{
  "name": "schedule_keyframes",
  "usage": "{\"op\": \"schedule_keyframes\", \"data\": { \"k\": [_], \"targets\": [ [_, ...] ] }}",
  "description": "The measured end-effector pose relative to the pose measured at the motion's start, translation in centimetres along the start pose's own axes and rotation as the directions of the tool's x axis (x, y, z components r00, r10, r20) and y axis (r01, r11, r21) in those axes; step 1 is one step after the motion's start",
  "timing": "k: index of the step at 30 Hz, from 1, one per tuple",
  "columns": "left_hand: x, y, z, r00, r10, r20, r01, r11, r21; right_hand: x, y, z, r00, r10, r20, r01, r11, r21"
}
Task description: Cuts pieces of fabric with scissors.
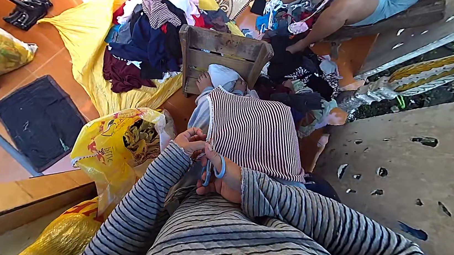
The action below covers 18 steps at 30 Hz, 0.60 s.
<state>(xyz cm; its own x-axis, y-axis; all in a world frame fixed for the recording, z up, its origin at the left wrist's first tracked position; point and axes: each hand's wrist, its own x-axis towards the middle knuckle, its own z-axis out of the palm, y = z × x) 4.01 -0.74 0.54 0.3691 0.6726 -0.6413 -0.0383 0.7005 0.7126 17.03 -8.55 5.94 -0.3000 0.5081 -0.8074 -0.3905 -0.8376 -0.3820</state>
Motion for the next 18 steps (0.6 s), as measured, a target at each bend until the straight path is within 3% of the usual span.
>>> {"op": "schedule_keyframes", "data": {
  "k": [13, 18],
  "targets": [
    [0.5, -0.6, -1.8, 0.997, 0.018, 0.071, -0.020, 0.999, 0.035, 1.5, -0.7, -1.1, 0.999, -0.042, -0.027, 0.040, 0.996, -0.081],
    [0.0, -0.1, -1.5, 0.998, 0.012, 0.054, -0.019, 0.991, 0.135, 1.9, -0.5, -0.9, 0.994, -0.059, -0.091, 0.051, 0.995, -0.087]
  ]
}}
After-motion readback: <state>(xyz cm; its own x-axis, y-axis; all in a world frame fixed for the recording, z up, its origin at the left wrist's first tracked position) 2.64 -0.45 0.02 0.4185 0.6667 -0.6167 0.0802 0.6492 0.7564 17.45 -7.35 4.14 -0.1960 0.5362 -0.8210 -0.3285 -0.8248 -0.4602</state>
